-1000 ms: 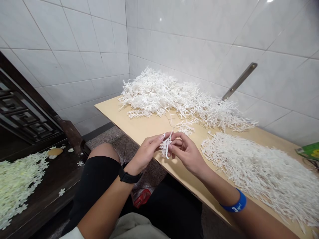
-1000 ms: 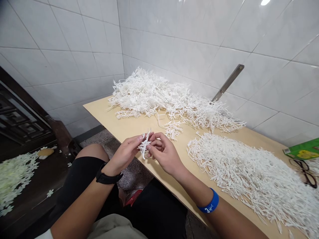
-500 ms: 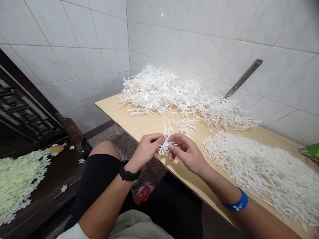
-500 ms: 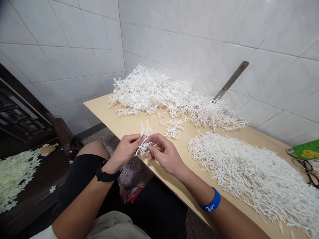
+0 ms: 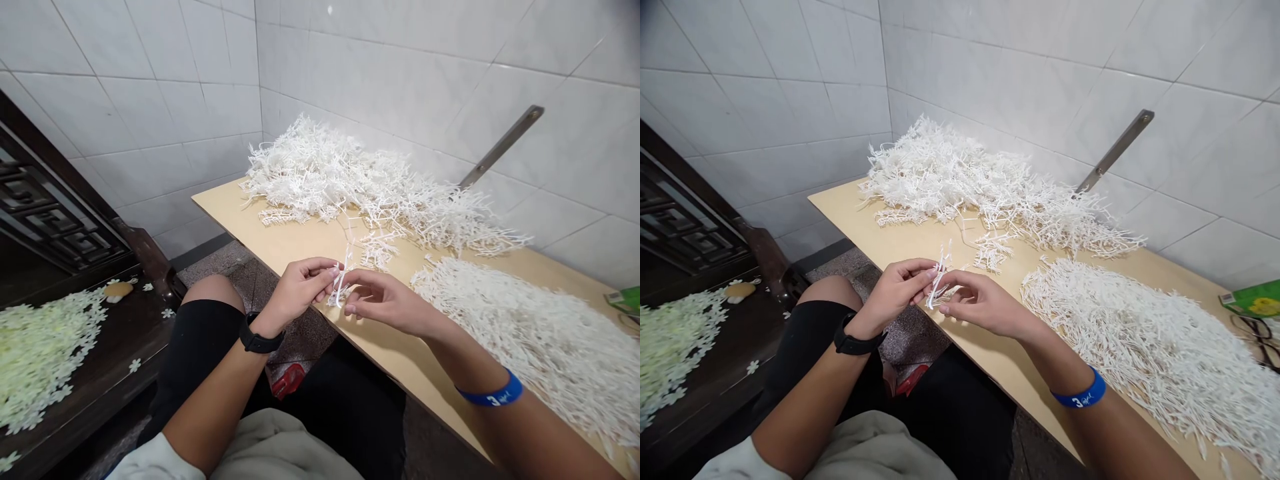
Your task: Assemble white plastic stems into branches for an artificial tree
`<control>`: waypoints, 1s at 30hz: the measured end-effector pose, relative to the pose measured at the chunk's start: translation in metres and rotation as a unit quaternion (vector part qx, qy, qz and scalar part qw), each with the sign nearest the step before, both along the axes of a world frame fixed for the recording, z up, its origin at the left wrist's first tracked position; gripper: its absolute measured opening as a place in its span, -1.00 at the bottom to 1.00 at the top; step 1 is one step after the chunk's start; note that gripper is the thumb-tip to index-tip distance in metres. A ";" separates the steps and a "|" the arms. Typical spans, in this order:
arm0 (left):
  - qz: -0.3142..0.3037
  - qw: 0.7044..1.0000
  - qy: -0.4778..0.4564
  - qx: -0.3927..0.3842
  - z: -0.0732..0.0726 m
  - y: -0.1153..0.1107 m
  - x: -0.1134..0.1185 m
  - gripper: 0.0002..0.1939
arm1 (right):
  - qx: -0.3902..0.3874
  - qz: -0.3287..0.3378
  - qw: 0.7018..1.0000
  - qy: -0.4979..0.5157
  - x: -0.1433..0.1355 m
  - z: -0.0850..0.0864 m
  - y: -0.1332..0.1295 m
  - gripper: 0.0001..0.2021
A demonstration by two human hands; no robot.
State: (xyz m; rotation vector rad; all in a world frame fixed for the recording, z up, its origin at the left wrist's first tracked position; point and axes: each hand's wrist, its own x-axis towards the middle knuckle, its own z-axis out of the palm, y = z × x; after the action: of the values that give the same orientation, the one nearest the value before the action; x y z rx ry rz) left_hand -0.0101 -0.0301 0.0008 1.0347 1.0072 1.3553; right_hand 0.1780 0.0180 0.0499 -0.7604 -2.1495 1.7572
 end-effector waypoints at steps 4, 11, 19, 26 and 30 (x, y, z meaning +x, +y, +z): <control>-0.007 1.000 -0.005 0.008 0.001 0.000 0.001 -0.63 | 0.060 0.002 0.997 -0.050 -0.002 0.003 -0.004 -0.76; -0.014 1.000 -0.011 -0.001 0.001 0.000 0.003 -0.60 | 0.068 0.000 0.997 -0.037 -0.004 0.000 -0.004 -0.77; -0.015 0.999 -0.036 0.008 0.001 -0.001 0.010 -0.62 | 0.021 -0.081 0.996 0.003 -0.009 -0.012 -0.006 -0.66; -0.010 1.000 -0.020 0.001 0.001 -0.001 0.010 -0.59 | -0.005 -0.171 0.985 0.010 -0.013 -0.021 -0.010 -0.65; -0.028 1.000 0.001 0.007 0.003 -0.002 0.009 -0.60 | 0.057 -0.192 0.980 -0.019 -0.012 -0.020 -0.011 -0.64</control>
State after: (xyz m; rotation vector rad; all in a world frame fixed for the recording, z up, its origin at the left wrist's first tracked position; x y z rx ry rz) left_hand -0.0011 -0.0318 0.0037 1.0662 0.9652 1.3177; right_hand 0.1661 0.0071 0.0303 -1.0972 -1.9432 1.4203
